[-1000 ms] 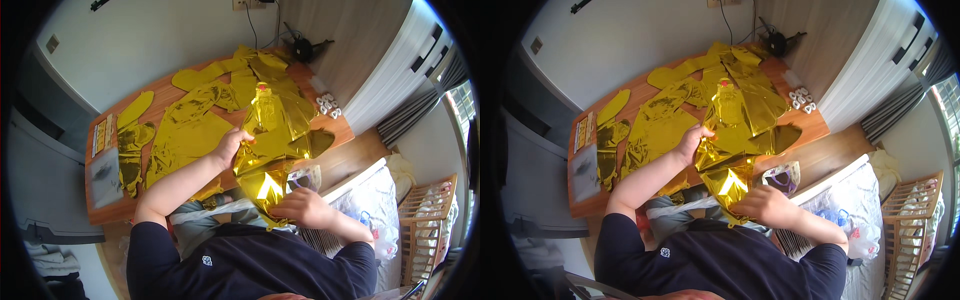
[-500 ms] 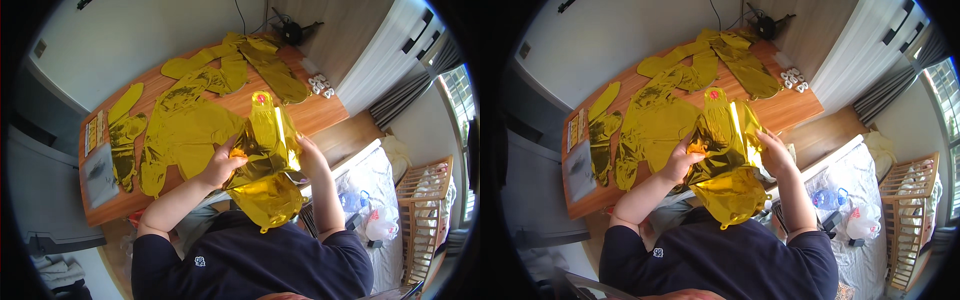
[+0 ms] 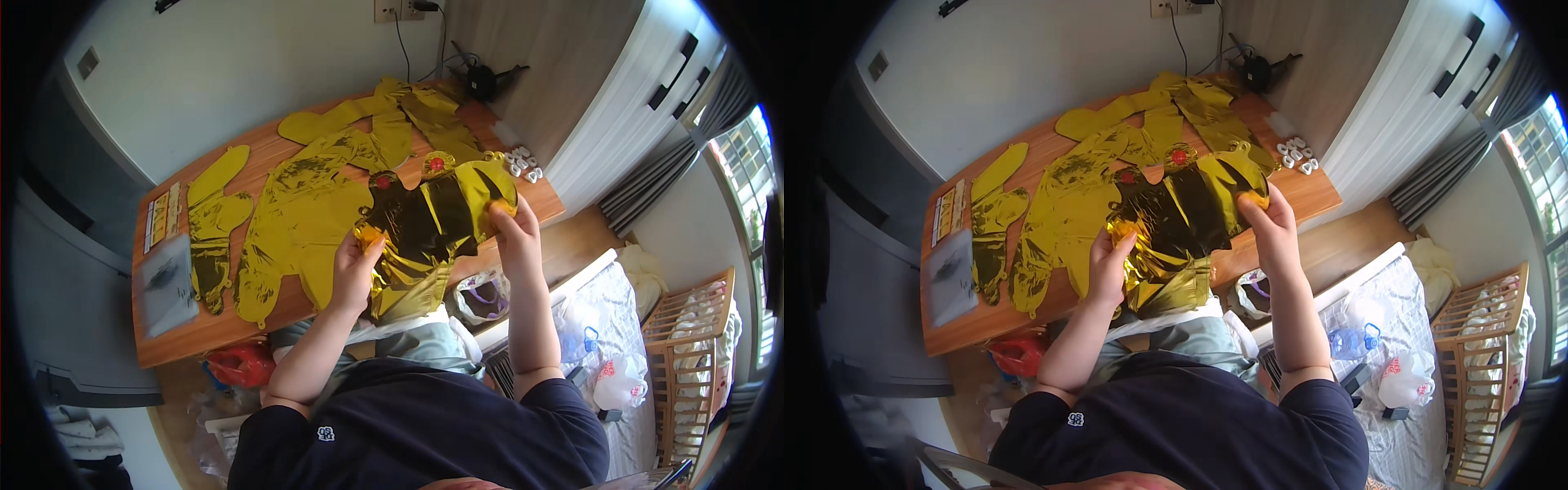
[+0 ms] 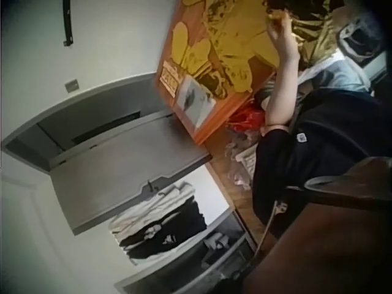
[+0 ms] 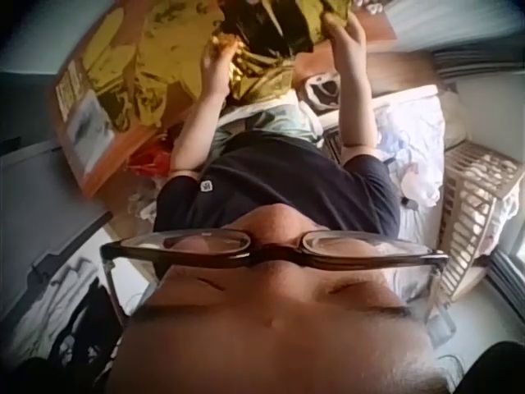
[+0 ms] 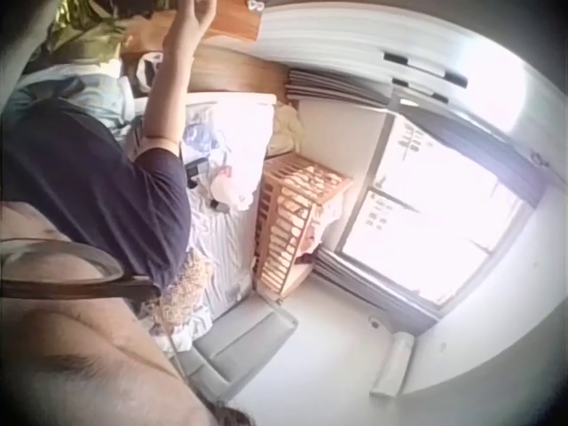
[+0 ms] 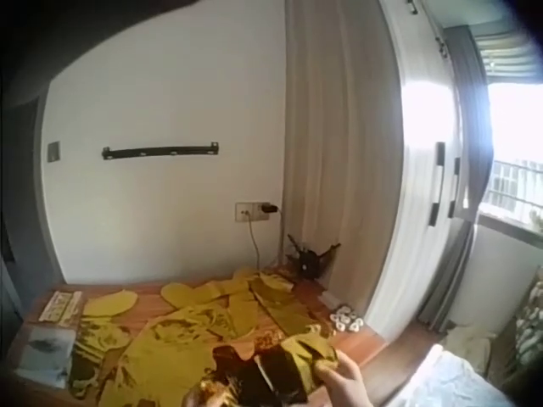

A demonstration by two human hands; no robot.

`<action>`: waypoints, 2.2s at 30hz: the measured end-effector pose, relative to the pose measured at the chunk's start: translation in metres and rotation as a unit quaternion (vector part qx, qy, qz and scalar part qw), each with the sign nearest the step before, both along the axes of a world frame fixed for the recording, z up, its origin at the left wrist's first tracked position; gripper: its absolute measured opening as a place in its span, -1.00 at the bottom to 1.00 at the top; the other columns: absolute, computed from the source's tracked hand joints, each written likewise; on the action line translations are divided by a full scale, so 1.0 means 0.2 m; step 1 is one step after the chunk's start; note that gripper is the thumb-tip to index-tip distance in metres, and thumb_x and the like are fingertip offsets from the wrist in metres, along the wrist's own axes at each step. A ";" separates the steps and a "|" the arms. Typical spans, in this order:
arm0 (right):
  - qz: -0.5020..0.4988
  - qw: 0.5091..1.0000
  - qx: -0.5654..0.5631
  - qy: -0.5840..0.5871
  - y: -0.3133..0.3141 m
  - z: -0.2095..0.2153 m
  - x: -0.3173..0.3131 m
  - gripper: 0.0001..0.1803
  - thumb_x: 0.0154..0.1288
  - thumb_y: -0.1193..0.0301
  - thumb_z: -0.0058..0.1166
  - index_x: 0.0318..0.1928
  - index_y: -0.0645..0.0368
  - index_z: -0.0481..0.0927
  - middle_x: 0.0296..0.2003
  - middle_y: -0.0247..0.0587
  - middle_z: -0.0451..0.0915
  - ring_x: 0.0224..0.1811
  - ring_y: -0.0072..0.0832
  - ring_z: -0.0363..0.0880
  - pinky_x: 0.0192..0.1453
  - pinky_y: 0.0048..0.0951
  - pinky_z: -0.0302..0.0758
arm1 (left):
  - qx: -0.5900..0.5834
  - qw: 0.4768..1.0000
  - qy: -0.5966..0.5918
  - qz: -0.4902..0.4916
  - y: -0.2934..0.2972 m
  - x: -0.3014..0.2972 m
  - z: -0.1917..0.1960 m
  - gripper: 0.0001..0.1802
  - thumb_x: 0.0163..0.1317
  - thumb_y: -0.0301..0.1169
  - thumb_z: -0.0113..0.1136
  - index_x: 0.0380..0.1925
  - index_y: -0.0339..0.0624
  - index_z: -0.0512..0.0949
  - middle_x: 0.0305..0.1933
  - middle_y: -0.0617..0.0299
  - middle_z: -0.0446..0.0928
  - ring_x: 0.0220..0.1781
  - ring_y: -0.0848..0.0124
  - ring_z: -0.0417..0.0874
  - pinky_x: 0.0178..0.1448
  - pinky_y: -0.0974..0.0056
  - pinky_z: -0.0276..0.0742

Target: The person removes gold foil balloons from a red plastic bag, spreads them out on a table, and folds one balloon into a small square.

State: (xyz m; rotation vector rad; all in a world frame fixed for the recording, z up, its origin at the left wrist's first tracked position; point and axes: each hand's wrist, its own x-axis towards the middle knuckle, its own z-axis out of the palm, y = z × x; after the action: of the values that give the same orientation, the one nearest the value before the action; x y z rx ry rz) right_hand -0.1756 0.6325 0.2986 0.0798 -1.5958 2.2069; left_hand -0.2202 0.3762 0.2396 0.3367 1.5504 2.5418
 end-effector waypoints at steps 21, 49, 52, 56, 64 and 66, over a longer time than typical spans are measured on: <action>-0.064 0.995 -0.074 -0.003 0.15 -0.12 -0.03 -0.85 0.65 0.46 -0.02 0.01 0.21 0.62 -0.15 -0.27 0.75 -0.16 -0.57 0.73 -0.06 -0.56 0.65 | 0.044 0.996 -0.038 0.067 -0.03 0.11 0.04 -0.88 0.54 -0.39 0.24 -0.09 -0.14 0.51 -0.11 0.42 0.57 -0.09 0.67 0.49 0.08 0.48 0.39; -0.090 0.989 -0.108 0.042 0.07 -0.06 -0.02 -0.76 0.64 0.49 -0.04 0.16 0.25 0.61 -0.05 -0.23 0.72 -0.10 -0.58 0.68 -0.05 -0.58 0.61 | -0.048 0.992 0.114 0.031 -0.15 0.11 -0.07 -0.77 0.41 -0.50 0.39 0.00 -0.32 0.63 -0.09 0.22 0.75 -0.07 0.55 0.74 0.06 0.44 0.63; -0.085 0.990 -0.103 0.036 0.09 -0.06 -0.02 -0.75 0.64 0.47 -0.05 0.16 0.26 0.60 -0.05 -0.22 0.72 -0.09 -0.55 0.68 -0.02 -0.55 0.61 | -0.034 0.994 0.100 0.024 -0.15 0.10 -0.08 -0.82 0.40 -0.54 0.38 -0.05 -0.31 0.65 -0.07 0.21 0.77 -0.07 0.55 0.76 0.07 0.43 0.65; -0.052 0.991 -0.102 0.072 0.15 -0.12 -0.03 -0.75 0.62 0.48 -0.04 0.16 0.28 0.59 -0.04 -0.19 0.71 -0.05 -0.51 0.69 0.08 -0.51 0.61 | -0.033 0.991 0.117 0.049 -0.16 0.10 -0.09 -0.81 0.41 -0.54 0.37 -0.03 -0.31 0.64 -0.08 0.21 0.76 -0.07 0.58 0.74 0.07 0.45 0.63; -0.087 0.995 -0.029 0.035 0.04 0.05 0.06 -0.87 0.62 0.47 0.02 -0.04 0.22 0.62 -0.26 -0.36 0.68 -0.29 -0.65 0.62 -0.19 -0.61 0.51 | -0.029 0.996 0.069 0.051 -0.19 0.16 -0.06 -0.82 0.40 -0.40 0.43 -0.23 -0.22 0.59 -0.30 0.36 0.64 -0.35 0.68 0.53 -0.24 0.51 0.40; -0.129 0.990 -0.038 0.035 0.04 0.05 0.05 -0.87 0.61 0.47 0.02 -0.04 0.24 0.61 -0.32 -0.34 0.66 -0.38 -0.61 0.63 -0.27 -0.60 0.53 | -0.026 0.996 0.074 0.049 -0.20 0.17 -0.06 -0.83 0.40 -0.42 0.42 -0.23 -0.22 0.59 -0.29 0.36 0.65 -0.35 0.68 0.53 -0.24 0.51 0.40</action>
State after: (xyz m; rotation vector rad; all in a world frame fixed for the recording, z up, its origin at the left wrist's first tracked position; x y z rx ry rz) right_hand -0.1646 0.6407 0.3087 -0.0662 -1.3979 2.0389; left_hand -0.1856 0.3366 0.2276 0.4620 1.7220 2.5977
